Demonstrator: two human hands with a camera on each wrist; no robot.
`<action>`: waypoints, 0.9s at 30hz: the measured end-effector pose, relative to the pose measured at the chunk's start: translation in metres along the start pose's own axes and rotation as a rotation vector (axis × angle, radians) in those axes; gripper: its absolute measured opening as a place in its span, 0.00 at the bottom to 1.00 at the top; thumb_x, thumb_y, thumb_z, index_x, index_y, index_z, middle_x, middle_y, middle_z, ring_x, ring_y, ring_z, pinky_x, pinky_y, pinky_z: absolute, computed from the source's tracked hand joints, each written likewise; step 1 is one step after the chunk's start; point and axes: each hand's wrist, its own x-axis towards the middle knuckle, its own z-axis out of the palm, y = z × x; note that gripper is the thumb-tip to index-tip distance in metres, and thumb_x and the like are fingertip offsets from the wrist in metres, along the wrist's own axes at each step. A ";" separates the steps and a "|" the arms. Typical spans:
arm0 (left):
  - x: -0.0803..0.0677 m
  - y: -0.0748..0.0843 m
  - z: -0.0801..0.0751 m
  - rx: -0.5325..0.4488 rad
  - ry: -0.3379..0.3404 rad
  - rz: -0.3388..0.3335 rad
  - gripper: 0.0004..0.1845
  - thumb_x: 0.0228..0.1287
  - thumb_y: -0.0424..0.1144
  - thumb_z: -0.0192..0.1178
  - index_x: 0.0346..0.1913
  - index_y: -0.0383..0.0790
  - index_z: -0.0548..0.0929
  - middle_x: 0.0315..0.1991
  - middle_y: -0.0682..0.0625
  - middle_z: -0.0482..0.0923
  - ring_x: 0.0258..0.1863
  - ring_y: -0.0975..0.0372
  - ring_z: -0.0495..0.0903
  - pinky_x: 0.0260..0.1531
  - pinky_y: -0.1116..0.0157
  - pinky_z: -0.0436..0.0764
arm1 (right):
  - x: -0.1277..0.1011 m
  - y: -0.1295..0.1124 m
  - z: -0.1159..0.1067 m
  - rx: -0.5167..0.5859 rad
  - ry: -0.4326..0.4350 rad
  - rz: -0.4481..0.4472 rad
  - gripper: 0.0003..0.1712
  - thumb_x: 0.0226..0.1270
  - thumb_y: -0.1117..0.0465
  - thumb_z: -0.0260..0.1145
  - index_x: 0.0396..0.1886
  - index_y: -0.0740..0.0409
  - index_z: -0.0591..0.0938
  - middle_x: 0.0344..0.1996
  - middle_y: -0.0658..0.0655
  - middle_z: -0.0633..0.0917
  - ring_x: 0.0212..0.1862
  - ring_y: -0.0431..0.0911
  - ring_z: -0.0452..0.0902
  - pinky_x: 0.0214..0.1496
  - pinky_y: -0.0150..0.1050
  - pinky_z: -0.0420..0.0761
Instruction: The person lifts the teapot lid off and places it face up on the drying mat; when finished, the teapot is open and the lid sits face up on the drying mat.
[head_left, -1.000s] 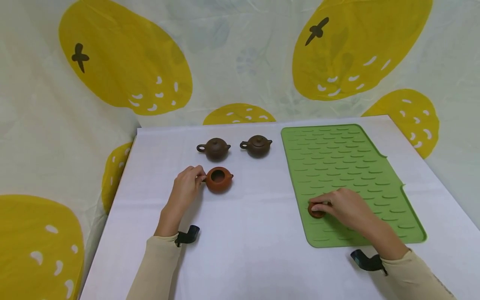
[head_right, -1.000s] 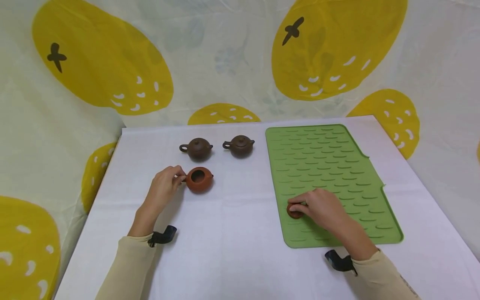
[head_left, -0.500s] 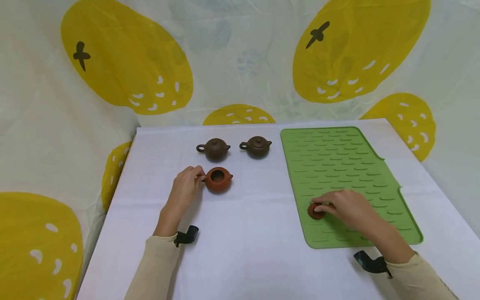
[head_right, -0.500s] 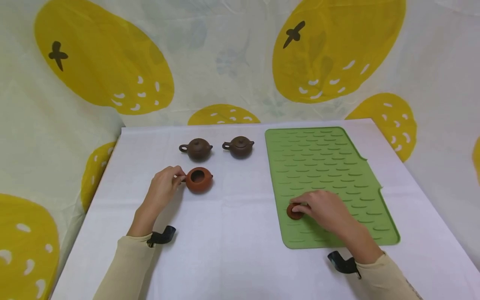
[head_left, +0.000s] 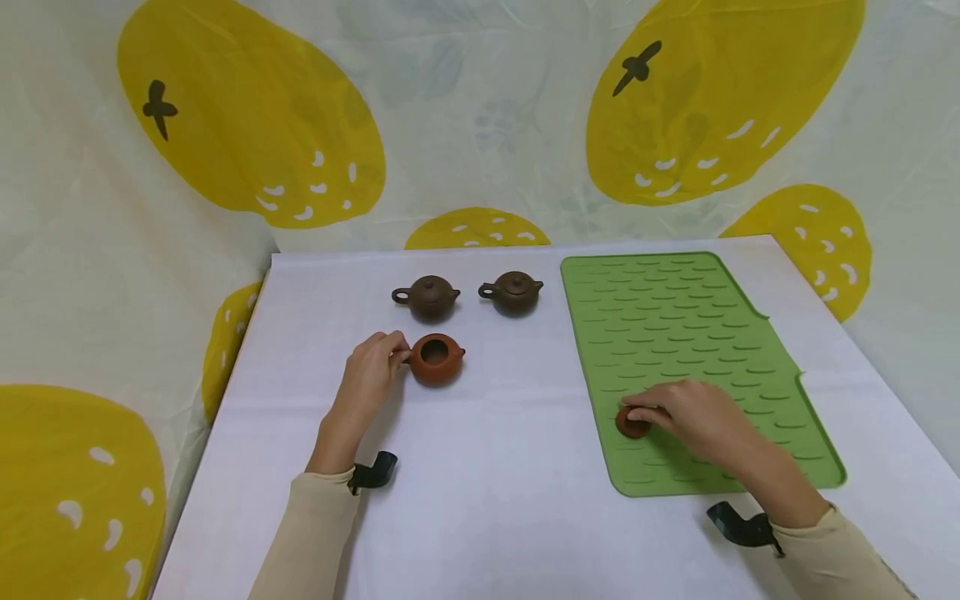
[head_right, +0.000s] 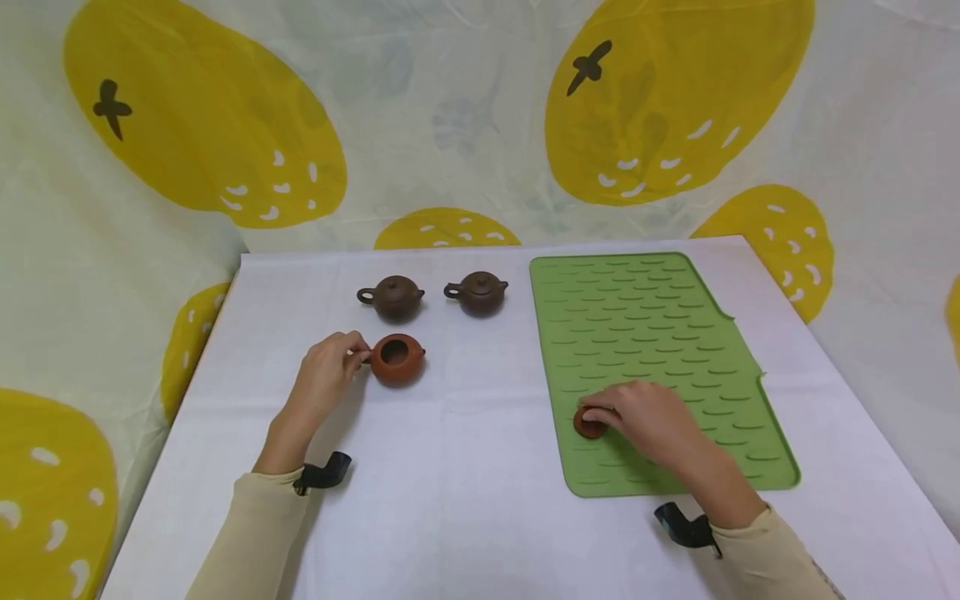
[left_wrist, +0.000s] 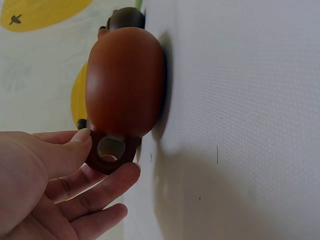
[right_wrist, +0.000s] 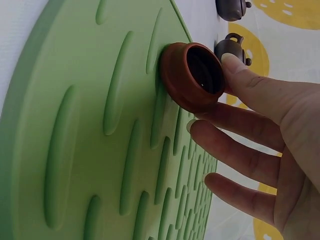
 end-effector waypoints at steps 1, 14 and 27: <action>0.000 0.000 0.000 -0.001 0.000 0.000 0.02 0.67 0.33 0.66 0.37 0.38 0.84 0.34 0.43 0.84 0.37 0.51 0.83 0.40 0.51 0.82 | 0.000 0.000 0.000 0.000 0.002 0.001 0.12 0.66 0.57 0.71 0.48 0.49 0.91 0.40 0.47 0.93 0.43 0.49 0.90 0.43 0.48 0.87; -0.001 0.003 -0.002 -0.009 -0.011 0.000 0.03 0.68 0.34 0.65 0.37 0.37 0.83 0.35 0.42 0.84 0.38 0.50 0.83 0.41 0.51 0.82 | 0.005 0.000 -0.006 -0.006 0.033 -0.025 0.11 0.65 0.56 0.72 0.47 0.49 0.91 0.38 0.47 0.93 0.40 0.47 0.90 0.39 0.45 0.87; 0.000 0.005 -0.004 0.010 -0.022 -0.020 0.04 0.69 0.34 0.64 0.37 0.37 0.84 0.35 0.42 0.85 0.38 0.50 0.83 0.41 0.49 0.82 | 0.036 -0.016 -0.025 -0.016 0.000 -0.045 0.14 0.65 0.52 0.73 0.49 0.48 0.91 0.42 0.47 0.93 0.43 0.48 0.90 0.40 0.45 0.86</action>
